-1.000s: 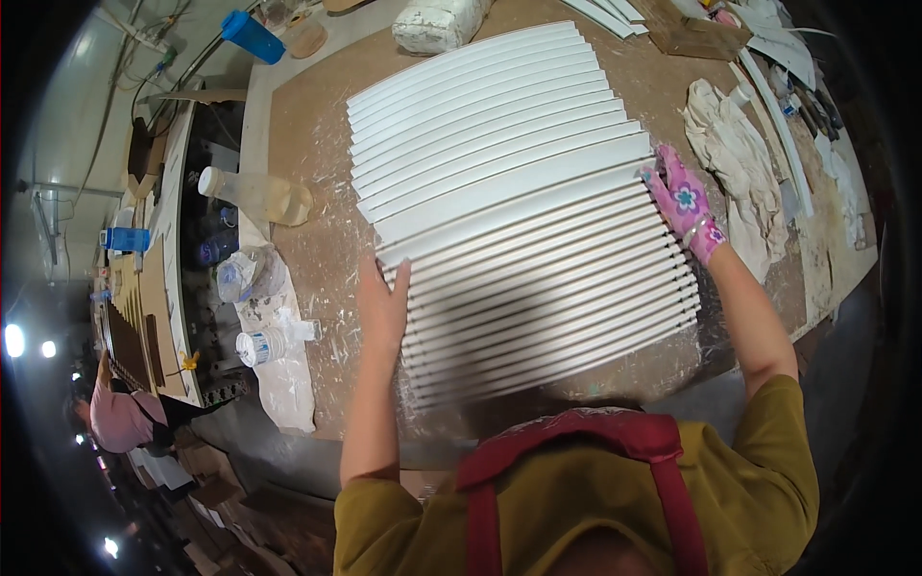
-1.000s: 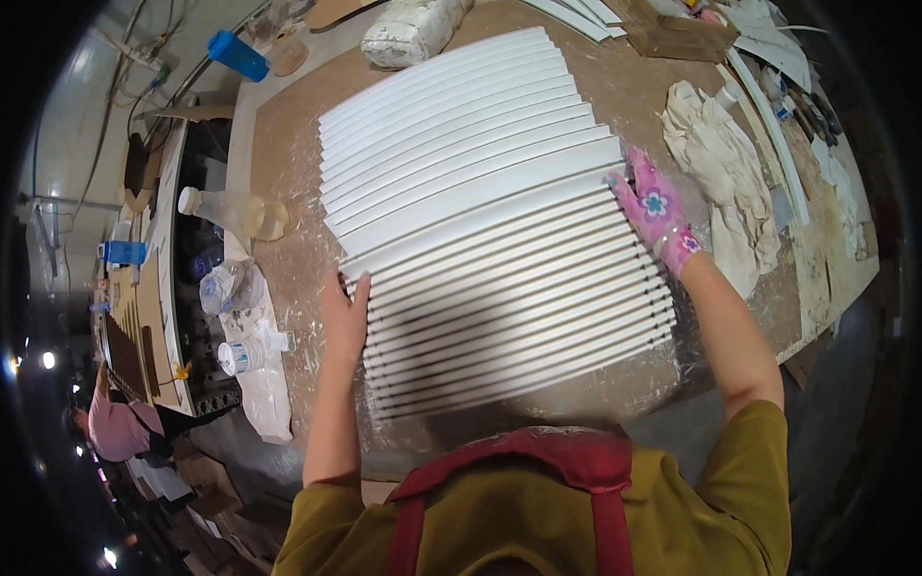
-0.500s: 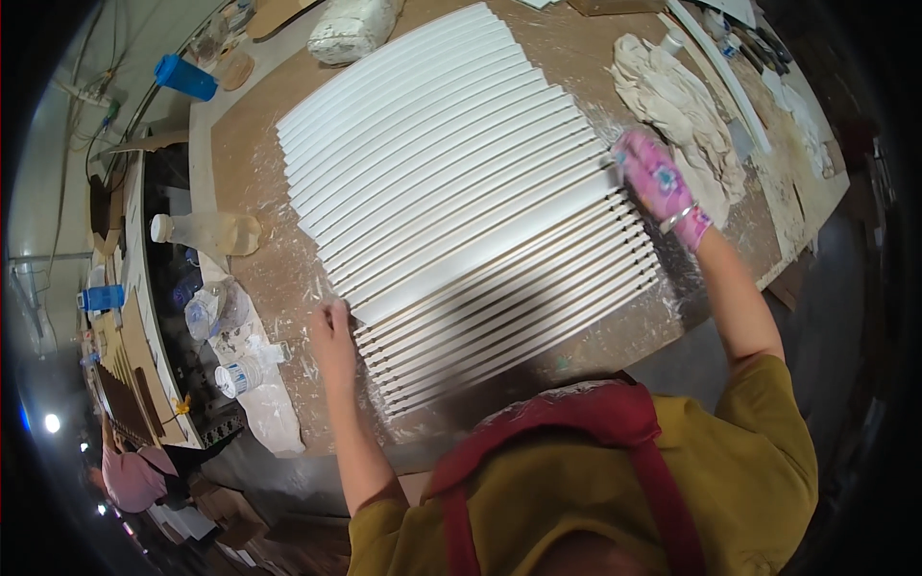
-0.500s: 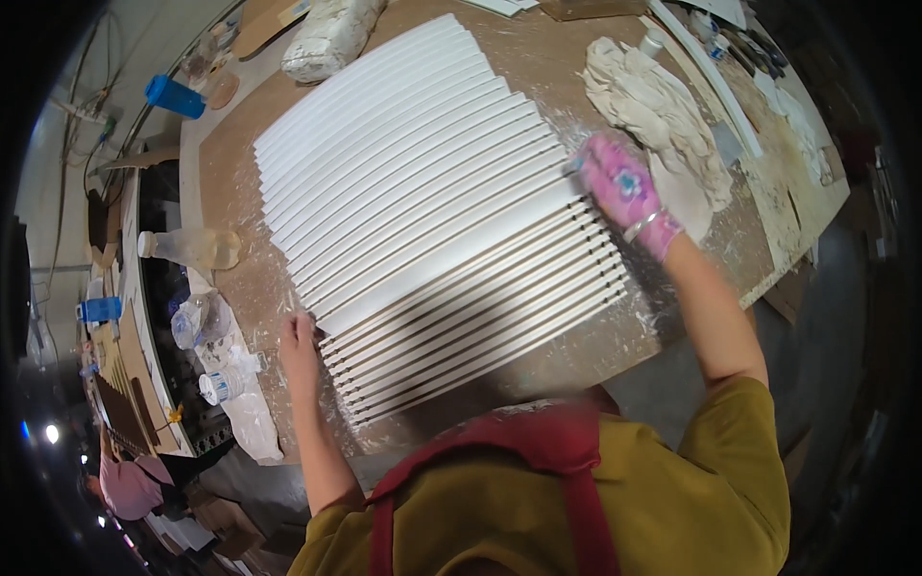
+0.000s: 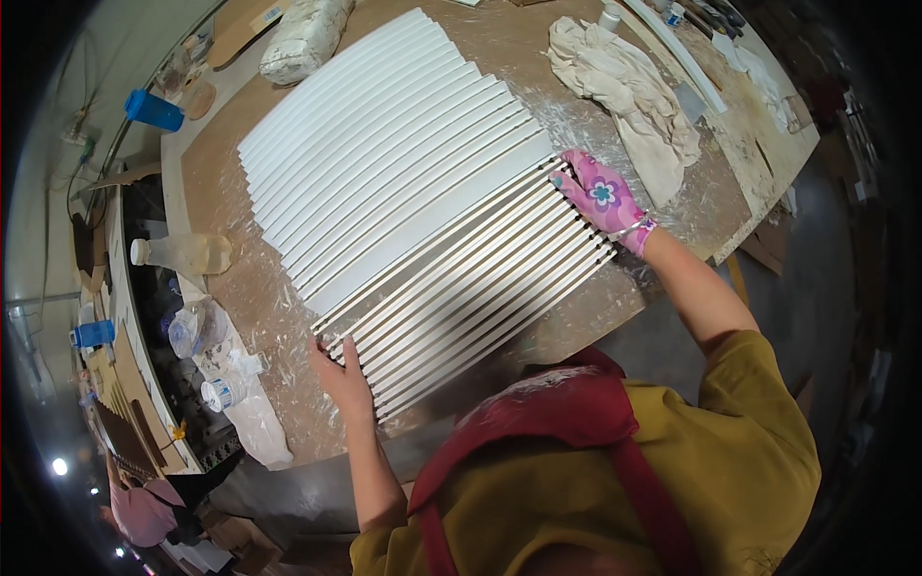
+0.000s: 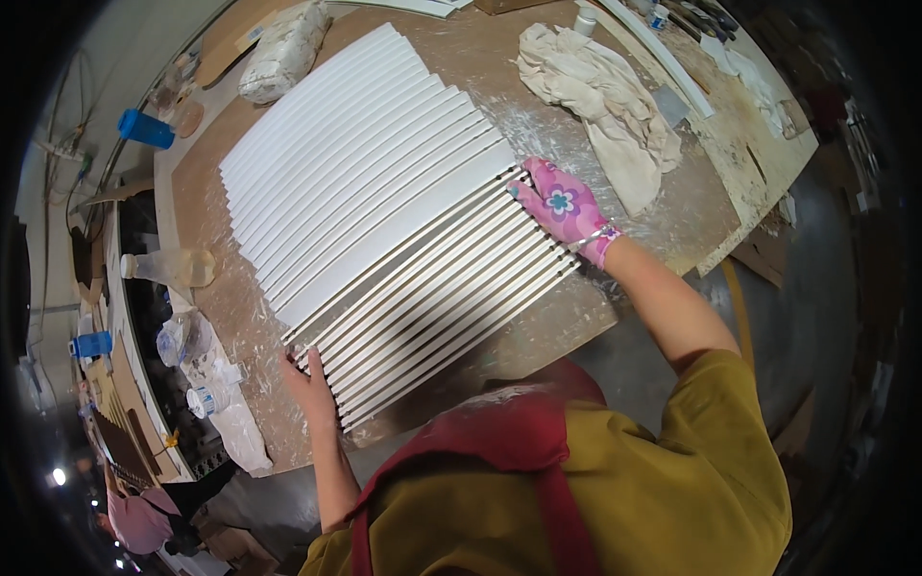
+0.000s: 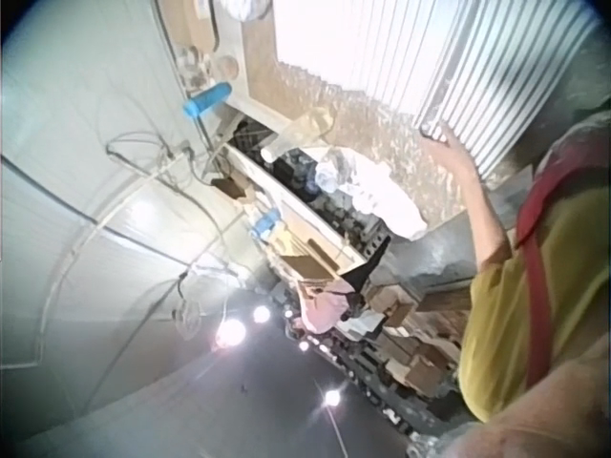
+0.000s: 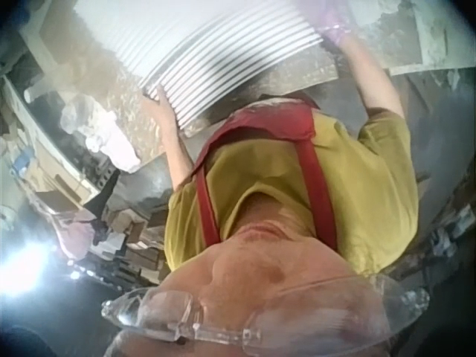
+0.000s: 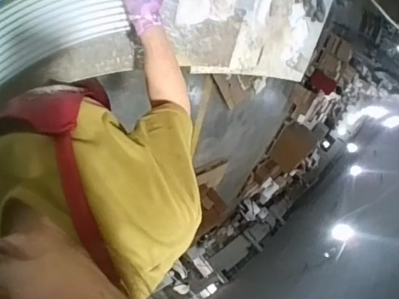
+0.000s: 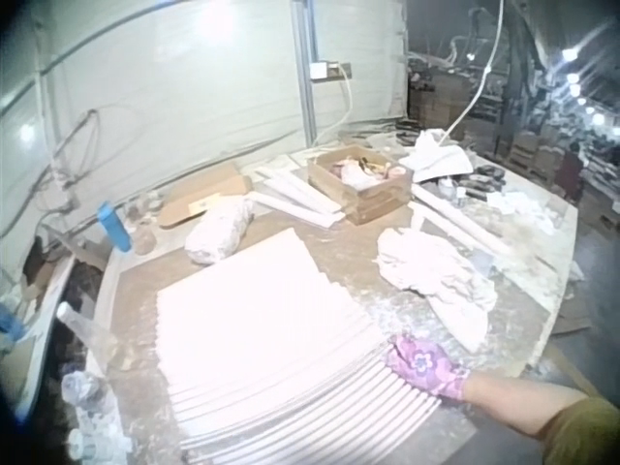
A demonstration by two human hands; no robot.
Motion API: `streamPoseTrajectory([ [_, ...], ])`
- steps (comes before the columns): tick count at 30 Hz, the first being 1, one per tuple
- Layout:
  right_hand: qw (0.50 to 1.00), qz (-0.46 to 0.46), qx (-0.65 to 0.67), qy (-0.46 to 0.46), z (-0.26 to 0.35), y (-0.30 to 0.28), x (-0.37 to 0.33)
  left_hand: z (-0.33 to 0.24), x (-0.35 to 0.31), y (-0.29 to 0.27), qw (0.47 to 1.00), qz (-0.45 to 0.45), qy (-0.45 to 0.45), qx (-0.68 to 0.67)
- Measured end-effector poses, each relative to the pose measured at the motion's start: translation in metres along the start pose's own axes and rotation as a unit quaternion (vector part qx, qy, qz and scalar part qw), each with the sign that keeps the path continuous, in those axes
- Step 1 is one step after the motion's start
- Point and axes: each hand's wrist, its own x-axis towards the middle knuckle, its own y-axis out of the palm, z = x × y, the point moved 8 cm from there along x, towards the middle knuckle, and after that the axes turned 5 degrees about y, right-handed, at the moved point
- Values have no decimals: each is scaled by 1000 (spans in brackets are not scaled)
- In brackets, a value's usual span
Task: The person wipes a series of white slats arranged on a table using a cloth, then separates a larger white board and wipes its surfaces and edges.
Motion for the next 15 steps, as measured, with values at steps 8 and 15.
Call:
streamPoseTrajectory([
  [8,991,78,-48,97,0,-2,31,1,33,-2,1000,6,15,-15],
  [15,994,68,38,77,-25,-28,-54,11,-62,-30,995,36,-88,-19],
])
